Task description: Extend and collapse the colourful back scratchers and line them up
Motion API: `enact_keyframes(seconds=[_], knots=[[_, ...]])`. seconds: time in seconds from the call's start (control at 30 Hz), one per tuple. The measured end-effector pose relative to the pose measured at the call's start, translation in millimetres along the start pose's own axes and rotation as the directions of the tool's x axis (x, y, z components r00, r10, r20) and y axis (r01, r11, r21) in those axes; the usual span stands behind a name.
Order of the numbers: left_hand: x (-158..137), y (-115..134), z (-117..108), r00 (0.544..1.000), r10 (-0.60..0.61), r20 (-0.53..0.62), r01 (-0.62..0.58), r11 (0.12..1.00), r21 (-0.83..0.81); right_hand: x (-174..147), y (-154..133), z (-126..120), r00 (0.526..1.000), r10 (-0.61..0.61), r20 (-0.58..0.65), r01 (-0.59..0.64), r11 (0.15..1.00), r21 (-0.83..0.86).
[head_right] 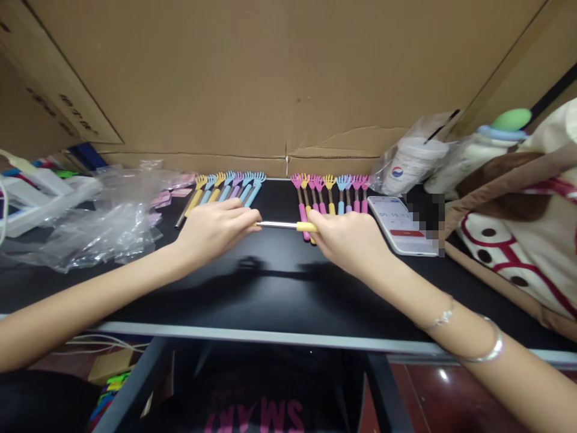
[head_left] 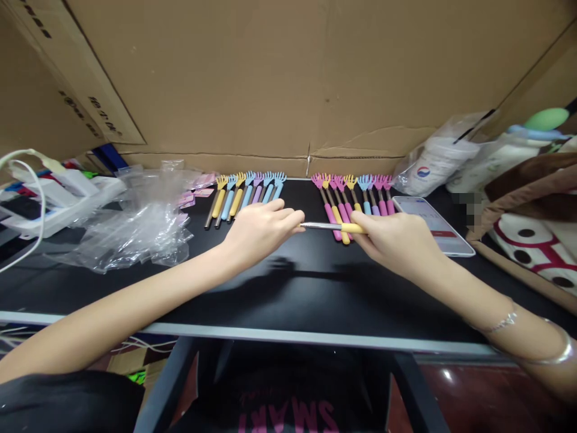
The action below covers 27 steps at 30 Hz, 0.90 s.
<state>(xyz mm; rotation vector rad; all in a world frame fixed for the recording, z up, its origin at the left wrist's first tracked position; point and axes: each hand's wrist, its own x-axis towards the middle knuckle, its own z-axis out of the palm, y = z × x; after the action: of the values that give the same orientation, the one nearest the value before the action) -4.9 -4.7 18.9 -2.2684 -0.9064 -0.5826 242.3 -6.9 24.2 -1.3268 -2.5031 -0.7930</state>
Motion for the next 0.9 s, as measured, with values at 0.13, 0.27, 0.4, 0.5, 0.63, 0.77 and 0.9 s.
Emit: enact_keyframes(seconds=[0.13,0.27,0.4,0.5,0.63,0.77,0.9], knots=[[-2,-2,5,0.999,0.028,0.025,-0.028,0.999,-0.026,-2,2,4,1.000,-0.012,-0.003,0.012,1.000,-0.004],[-4,-6,2,0.998,0.066,0.001,-0.066,0.997,0.026,-4,7,7,0.998,-0.025,-0.053,0.025,1.000,-0.005],[-5,-11,-7,0.994,0.107,-0.038,-0.101,0.988,0.120,-8,18,4,0.999,-0.016,-0.034,0.014,0.999,-0.050],[-13,-31,-11,0.990,0.138,-0.008,-0.135,0.976,0.172,-20,41,2,0.999,0.041,0.019,-0.038,0.989,-0.140],[-44,-82,-17,0.994,0.050,0.098,-0.078,0.948,0.308,-50,91,1,0.949,0.273,0.156,-0.229,0.940,-0.252],[-88,-130,-26,0.986,-0.095,0.137,0.016,0.874,0.486,-89,144,10,0.852,0.496,0.165,-0.437,0.850,-0.295],[-120,-152,-34,0.970,-0.173,0.173,0.067,0.866,0.496,-112,176,23,0.827,0.537,0.164,-0.485,0.830,-0.274]])
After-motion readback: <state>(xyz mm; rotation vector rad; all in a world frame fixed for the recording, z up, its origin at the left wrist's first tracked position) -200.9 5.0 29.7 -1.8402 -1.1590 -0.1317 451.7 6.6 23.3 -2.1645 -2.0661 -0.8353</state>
